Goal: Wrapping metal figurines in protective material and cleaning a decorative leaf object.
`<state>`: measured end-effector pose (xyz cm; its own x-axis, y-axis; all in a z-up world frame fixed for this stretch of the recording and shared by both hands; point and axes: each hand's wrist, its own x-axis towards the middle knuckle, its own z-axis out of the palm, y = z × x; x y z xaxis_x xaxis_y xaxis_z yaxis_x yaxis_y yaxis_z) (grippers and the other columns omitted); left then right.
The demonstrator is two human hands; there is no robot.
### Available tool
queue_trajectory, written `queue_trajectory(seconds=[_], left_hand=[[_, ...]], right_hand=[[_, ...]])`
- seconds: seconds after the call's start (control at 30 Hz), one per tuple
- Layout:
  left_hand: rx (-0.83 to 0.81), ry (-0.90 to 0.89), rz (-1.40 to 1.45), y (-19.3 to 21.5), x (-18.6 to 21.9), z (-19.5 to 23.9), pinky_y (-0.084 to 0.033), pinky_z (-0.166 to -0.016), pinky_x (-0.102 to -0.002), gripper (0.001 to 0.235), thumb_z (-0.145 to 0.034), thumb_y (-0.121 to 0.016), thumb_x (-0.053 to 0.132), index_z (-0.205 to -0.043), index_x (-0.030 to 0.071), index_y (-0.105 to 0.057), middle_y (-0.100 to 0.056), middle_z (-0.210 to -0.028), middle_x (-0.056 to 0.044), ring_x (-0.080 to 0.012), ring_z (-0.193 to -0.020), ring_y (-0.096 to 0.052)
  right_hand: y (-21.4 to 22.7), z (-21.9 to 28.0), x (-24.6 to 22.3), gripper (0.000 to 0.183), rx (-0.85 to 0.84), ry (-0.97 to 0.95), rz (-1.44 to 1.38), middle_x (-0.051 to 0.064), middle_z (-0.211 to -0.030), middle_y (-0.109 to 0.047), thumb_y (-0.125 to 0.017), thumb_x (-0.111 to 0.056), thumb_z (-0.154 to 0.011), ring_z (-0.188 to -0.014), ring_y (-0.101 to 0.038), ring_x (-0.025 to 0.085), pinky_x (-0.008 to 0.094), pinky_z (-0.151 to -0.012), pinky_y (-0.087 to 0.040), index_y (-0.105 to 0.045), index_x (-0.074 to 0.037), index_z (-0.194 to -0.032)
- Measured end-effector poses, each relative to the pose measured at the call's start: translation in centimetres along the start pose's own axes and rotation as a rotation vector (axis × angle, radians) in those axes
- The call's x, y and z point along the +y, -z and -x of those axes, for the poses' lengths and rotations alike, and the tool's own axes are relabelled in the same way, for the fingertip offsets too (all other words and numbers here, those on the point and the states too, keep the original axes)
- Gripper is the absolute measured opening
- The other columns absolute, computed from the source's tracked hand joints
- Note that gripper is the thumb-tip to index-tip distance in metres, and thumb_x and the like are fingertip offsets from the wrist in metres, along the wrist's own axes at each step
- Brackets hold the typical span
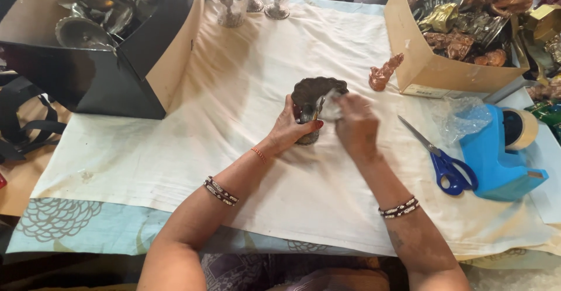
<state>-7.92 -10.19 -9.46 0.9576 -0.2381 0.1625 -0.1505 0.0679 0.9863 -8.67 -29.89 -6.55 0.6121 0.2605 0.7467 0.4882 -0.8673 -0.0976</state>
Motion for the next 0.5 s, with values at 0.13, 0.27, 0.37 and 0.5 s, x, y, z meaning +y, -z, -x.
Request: queue_trajectory(seconds=[0.13, 0.27, 0.37, 0.5], left_hand=[[0.001, 0.039, -0.018, 0.0, 0.5, 0.0, -0.05, -0.103, -0.035, 0.087, -0.078, -0.085, 0.03, -0.14, 0.008, -0.027, -0.061, -0.122, -0.008, -0.0162, -0.119, -0.059], [-0.005, 0.043, -0.012, 0.1, -0.2, -0.2, -0.054, -0.098, -0.035, 0.086, -0.078, -0.085, 0.027, -0.139, 0.007, -0.029, -0.061, -0.121, -0.012, -0.0186, -0.116, -0.06], [-0.014, 0.063, 0.02, 0.0, 0.1, -0.1, -0.057, -0.092, -0.034, 0.085, -0.076, -0.085, 0.029, -0.136, 0.008, -0.028, -0.061, -0.117, -0.011, -0.0178, -0.112, -0.061], [0.028, -0.008, 0.007, -0.1, 1.5, 0.6, -0.056, -0.091, -0.031, 0.076, -0.077, -0.087, 0.028, -0.13, 0.007, -0.037, -0.062, -0.115, -0.008, -0.0165, -0.112, -0.062]], right_hand=[[1.3, -0.9, -1.1, 0.038, 0.146, 0.015, 0.022, 0.008, -0.108, -0.068, -0.078, 0.004, -0.079, -0.098, -0.069, 0.026, 0.037, -0.081, -0.059, -0.075, -0.009, -0.114], [-0.8, 0.6, -1.5, 0.039, -0.116, 0.049, -0.111, 0.008, -0.105, -0.071, -0.076, 0.003, -0.069, -0.094, -0.07, 0.028, 0.037, -0.078, -0.059, -0.074, -0.009, -0.106], [-0.8, 0.7, -1.1, 0.038, -0.2, 0.002, -0.189, 0.006, -0.102, -0.072, -0.076, 0.003, -0.068, -0.09, -0.071, 0.027, 0.038, -0.077, -0.059, -0.075, -0.011, -0.103], [0.4, -0.5, 0.3, 0.04, 0.118, -0.055, -0.08, 0.007, -0.108, -0.07, -0.071, 0.009, -0.08, -0.097, -0.072, 0.027, 0.037, -0.085, -0.06, -0.074, -0.01, -0.115]])
